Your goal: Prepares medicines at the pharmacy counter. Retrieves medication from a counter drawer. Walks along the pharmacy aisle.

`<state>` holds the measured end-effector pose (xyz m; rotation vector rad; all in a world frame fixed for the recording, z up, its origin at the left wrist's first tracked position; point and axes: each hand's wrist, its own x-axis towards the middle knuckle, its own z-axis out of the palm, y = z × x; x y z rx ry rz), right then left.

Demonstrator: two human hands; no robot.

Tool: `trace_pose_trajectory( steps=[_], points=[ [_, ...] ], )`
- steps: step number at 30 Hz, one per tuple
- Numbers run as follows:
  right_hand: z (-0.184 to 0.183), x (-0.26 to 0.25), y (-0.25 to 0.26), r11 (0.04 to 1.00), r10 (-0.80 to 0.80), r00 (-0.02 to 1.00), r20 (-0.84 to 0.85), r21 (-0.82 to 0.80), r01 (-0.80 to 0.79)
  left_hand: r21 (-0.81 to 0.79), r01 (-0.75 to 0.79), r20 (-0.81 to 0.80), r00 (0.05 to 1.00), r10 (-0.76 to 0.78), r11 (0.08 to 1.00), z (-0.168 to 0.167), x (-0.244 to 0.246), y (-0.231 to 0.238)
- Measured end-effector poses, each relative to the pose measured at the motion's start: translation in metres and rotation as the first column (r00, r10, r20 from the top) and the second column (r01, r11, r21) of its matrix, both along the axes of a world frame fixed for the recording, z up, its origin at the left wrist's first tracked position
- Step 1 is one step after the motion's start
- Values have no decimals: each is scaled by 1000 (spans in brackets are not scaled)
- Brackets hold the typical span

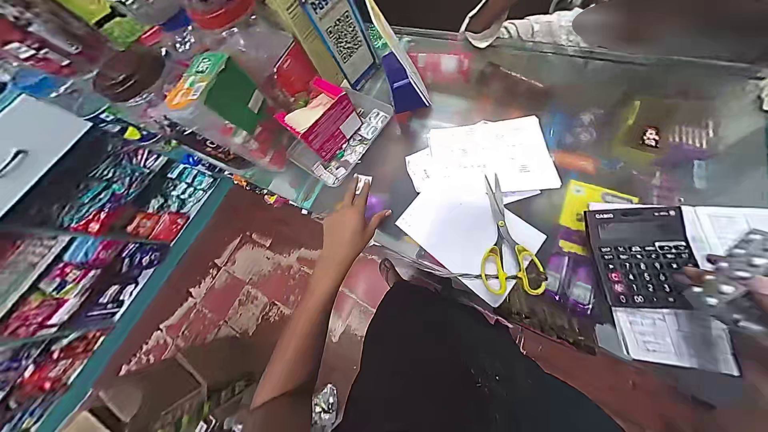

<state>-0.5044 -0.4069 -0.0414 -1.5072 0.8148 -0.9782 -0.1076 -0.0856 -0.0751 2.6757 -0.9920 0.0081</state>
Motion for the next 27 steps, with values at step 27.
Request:
trace_pose_trajectory(
  steps=[27],
  points=[
    [-38,89,85,325,141,959,-246,-903,-280,-680,136,-638,373,-673,721,45,-119,-102]
  ],
)
